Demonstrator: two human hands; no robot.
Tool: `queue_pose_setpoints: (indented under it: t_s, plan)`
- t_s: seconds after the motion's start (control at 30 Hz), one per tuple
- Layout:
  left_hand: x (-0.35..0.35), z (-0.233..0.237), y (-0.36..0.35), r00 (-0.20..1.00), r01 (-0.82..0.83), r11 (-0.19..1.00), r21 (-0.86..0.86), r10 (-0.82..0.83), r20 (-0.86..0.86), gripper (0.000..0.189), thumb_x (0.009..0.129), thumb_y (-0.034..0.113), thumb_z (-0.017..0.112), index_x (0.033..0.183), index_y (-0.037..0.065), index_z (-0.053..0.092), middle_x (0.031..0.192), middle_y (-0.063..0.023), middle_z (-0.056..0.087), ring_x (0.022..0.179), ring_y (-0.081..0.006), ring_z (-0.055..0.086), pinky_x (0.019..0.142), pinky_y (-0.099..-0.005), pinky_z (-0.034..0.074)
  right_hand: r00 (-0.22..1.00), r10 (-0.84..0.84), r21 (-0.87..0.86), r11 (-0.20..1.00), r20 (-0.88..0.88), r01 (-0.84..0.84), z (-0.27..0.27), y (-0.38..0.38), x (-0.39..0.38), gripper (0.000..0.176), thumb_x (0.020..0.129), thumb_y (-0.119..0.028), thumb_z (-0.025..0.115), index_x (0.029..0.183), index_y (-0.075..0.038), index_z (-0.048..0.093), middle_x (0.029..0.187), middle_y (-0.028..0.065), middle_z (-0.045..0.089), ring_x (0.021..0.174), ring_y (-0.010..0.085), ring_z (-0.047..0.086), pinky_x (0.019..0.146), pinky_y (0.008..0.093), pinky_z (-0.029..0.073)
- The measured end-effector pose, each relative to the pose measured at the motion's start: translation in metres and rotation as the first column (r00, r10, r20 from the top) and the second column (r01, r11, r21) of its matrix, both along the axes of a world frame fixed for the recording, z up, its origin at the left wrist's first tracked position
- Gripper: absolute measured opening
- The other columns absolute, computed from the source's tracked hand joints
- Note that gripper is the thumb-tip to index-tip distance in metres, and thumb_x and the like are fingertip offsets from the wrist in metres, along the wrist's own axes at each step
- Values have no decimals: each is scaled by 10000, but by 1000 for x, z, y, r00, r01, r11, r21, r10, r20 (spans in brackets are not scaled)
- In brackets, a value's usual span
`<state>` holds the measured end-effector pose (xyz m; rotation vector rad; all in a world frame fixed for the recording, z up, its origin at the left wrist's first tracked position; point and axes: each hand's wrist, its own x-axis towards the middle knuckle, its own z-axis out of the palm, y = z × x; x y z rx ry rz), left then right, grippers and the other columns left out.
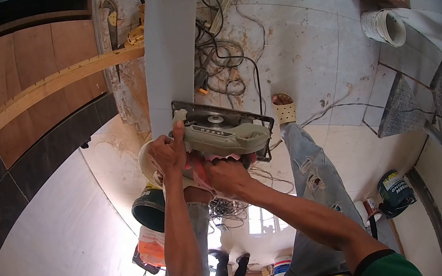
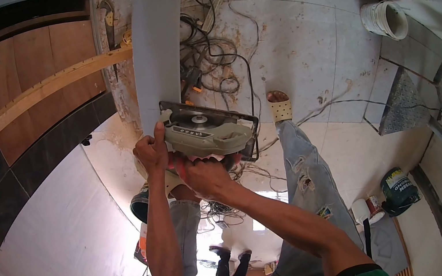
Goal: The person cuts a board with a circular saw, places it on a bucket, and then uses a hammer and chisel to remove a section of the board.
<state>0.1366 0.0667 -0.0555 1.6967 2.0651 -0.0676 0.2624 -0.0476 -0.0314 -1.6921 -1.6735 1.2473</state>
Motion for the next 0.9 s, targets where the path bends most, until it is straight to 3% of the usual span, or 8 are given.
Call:
queue_pose_setpoints:
  t_s: [0.1, 0.17, 0.6, 0.9]
  plan:
    - [0, 0, 0, 1000, 0, 1000, 2, 0, -12, 782, 738, 681, 643, 510, -57, 520, 521, -239, 522, 532, -386, 555, 568, -484, 410, 999, 21, -76, 997, -26, -23, 1, 1, 1, 369, 707, -97, 695, 1025, 19, 550, 742, 183, 640, 624, 322, 665, 528, 415, 539]
    - [0, -1, 0, 1000, -1, 1000, 8, 1, -17, 785, 735, 685, 642, 510, -57, 517, 522, -237, 522, 534, -385, 555, 570, -485, 411, 994, 71, -224, 971, -85, -88, -4, 0, -1, 336, 706, -114, 705, 981, 27, 574, 753, 212, 660, 660, 342, 682, 550, 423, 551]
    - [-1, -2, -1, 1000, -9, 1000, 8, 9, -13, 797, 722, 709, 637, 512, -53, 532, 516, -229, 527, 516, -368, 546, 561, -485, 409, 994, 29, -225, 973, -108, -53, -4, 0, -1, 278, 802, -201, 658, 951, 23, 589, 761, 231, 661, 621, 370, 673, 561, 457, 551]
    - [-3, -3, -2, 1000, 4, 999, 52, -4, 8, 797, 719, 714, 636, 511, -50, 552, 511, -231, 532, 513, -365, 563, 548, -477, 412, 995, 63, -191, 978, -79, -78, -5, 0, -3, 316, 794, -205, 675, 997, 24, 594, 838, 231, 657, 715, 353, 672, 594, 417, 552]
